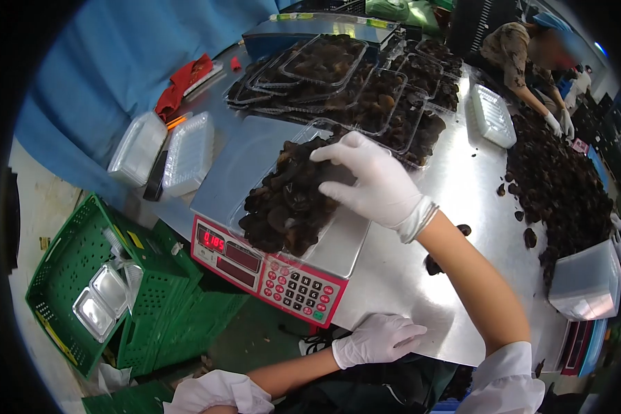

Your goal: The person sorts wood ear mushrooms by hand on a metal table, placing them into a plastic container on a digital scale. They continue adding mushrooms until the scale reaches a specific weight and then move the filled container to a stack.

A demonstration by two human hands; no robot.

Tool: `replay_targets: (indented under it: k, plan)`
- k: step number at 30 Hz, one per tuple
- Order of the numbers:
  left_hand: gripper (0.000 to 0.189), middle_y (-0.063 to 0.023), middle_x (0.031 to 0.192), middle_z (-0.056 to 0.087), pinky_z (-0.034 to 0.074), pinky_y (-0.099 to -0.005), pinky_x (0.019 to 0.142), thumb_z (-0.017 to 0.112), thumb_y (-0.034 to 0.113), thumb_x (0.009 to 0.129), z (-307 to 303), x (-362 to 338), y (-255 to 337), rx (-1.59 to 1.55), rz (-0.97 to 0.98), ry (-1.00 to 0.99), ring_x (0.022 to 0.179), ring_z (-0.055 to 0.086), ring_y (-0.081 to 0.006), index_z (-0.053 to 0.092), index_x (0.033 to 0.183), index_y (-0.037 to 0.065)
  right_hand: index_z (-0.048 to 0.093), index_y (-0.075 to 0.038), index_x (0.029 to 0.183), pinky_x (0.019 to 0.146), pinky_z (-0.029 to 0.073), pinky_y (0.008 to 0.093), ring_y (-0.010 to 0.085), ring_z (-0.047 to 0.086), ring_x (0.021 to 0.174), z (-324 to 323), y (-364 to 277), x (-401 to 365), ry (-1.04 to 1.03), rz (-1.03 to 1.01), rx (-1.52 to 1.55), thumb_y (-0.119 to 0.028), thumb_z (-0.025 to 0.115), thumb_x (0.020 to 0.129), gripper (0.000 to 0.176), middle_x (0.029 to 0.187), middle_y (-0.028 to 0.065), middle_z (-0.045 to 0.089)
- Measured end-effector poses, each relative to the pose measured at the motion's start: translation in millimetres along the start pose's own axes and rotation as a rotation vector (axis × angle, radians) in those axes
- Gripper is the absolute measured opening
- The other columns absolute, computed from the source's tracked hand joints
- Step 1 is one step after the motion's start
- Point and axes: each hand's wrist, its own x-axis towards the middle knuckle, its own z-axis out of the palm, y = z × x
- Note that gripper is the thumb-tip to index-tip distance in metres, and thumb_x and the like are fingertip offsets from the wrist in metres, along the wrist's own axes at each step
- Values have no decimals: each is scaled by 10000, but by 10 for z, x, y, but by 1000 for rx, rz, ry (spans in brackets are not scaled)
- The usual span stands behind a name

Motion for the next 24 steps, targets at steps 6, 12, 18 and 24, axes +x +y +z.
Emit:
replay_targets:
  k: [6, 12, 18, 24]
  plan:
    - [186, -88, 852, 678, 566, -379, 707, 662, 203, 893, 3, -21, -7, 20, 6, 29, 779, 685, -264, 679, 1031, 79, 661, -60, 971, 793, 469, 292, 165, 575, 886, -236, -28, -150, 165, -26, 69, -81, 719, 831, 153, 964, 34, 596]
    - [188, -88, 850, 683, 567, -372, 733, 652, 202, 891, -7, -11, -26, -5, 7, -30, 790, 688, -263, 680, 1023, 71, 633, -29, 988, 860, 455, 286, 164, 555, 946, -763, 757, -1262, 163, 360, -112, -69, 677, 842, 158, 1053, 64, 596]
    - [201, -93, 838, 684, 560, -372, 738, 643, 207, 887, -18, -28, -28, 5, -14, -72, 794, 690, -264, 678, 1024, 64, 659, -54, 1006, 1033, 406, 377, 284, 514, 1177, -797, 944, -2177, -46, 490, -367, -141, 677, 847, 182, 1187, 124, 622]
    - [191, -92, 812, 674, 549, -379, 720, 639, 206, 889, 17, -35, -35, 43, 15, -49, 766, 681, -267, 687, 1006, 64, 689, -60, 995, 1061, 388, 422, 319, 528, 1190, -738, 785, -2115, 100, 403, -400, -184, 685, 864, 181, 1257, 151, 614]
